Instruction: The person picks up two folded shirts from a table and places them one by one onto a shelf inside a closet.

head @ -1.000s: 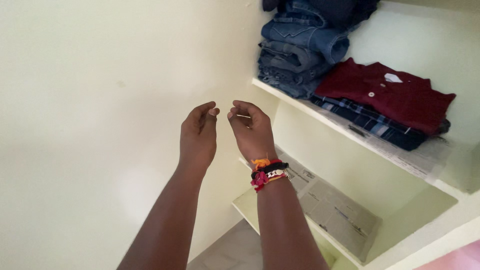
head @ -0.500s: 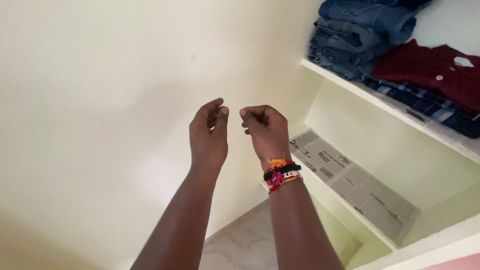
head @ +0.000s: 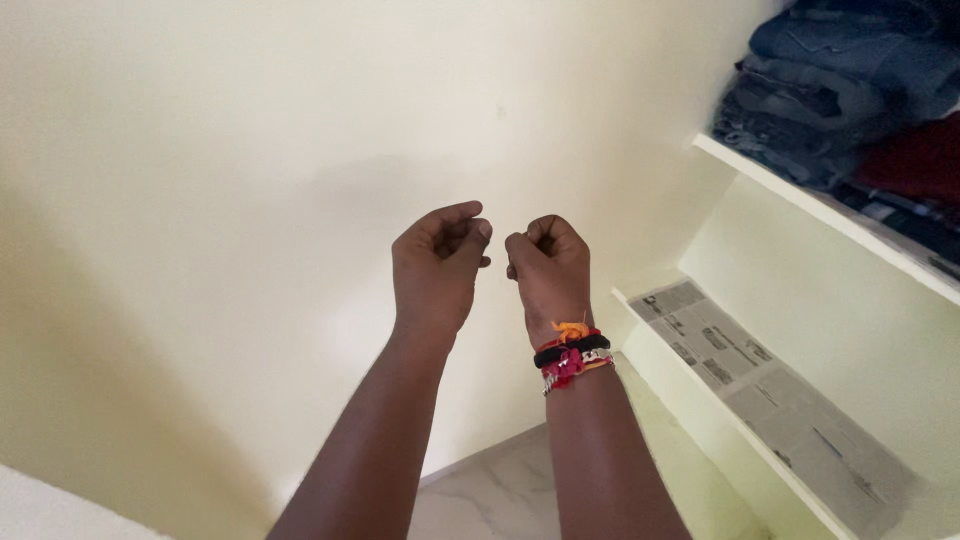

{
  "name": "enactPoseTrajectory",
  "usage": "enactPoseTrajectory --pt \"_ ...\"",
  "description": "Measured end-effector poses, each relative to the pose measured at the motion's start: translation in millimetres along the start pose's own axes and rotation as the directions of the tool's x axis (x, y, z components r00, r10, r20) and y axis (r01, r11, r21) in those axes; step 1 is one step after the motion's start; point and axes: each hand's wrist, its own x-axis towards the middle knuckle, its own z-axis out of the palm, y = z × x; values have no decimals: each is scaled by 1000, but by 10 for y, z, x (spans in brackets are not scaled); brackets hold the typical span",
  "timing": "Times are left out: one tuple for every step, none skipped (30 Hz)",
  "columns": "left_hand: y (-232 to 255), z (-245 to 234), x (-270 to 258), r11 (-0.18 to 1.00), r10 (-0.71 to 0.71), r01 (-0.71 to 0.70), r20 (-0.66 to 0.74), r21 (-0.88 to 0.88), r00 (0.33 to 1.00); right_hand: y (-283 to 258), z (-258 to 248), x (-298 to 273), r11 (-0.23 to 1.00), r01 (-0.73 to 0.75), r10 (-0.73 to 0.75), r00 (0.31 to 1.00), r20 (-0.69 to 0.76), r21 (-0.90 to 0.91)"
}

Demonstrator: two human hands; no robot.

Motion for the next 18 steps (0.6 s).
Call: enactPoseTrajectory --pt "49 -17 -24 999 -38 38 -23 26 999 3 32 -12 1000 0 -1 1000 28 9" --pt "90 -33 -39 996 -75 77 -48 51 996 8 66 -24 1000 0 -1 998 57 17" --pt "114 -57 -50 990 -114 119 -75 76 991 23 109 -34 1000 -3 1 996 86 27" --pt "124 -61 -63 995 -86 90 -88 52 992 26 130 -40 999 -11 6 994 111 45" --pt "134 -71 -79 998 -57 60 -101 33 993 25 148 -57 997 -22 12 991 136 68" --pt "141 -101 -102 999 -27 29 -114 16 993 31 177 -78 995 -33 19 987 161 90" --pt "137 -126 -126 999 -26 30 -135 32 990 40 205 -90 996 -29 15 985 172 79" --pt "131 -149 -156 998 -24 32 -156 47 987 51 234 -102 997 -23 10 983 183 69" --pt "122 -123 -190 998 -30 40 -173 52 984 35 211 -105 999 -17 8 982 188 47" --pt "121 -119 -219 997 -35 46 -186 55 982 22 194 -115 1000 -17 13 981 196 23" --pt "127 -145 -242 997 -36 48 -197 59 980 18 195 -131 1000 -15 14 979 202 2" --pt "131 -138 -261 997 -36 51 -208 63 977 -4 174 -134 1000 -12 15 978 208 -18" --pt "133 -113 -285 995 -50 68 -221 70 974 -32 140 -141 1000 -23 24 979 202 -9" --pt "136 -89 -306 993 -64 85 -234 78 970 -60 109 -150 999 -34 33 980 195 -1" --pt "139 -103 -339 990 -79 105 -254 92 964 -65 111 -183 999 -53 49 980 194 12" --pt "139 -104 -365 992 -66 92 -267 85 961 -77 104 -205 998 -59 56 977 207 7" --pt "124 -76 -399 994 -57 80 -279 75 959 -96 64 -220 998 -64 63 974 217 -3" --pt "108 -51 -448 996 -47 69 -290 65 956 -107 25 -247 997 -70 71 971 227 -14"
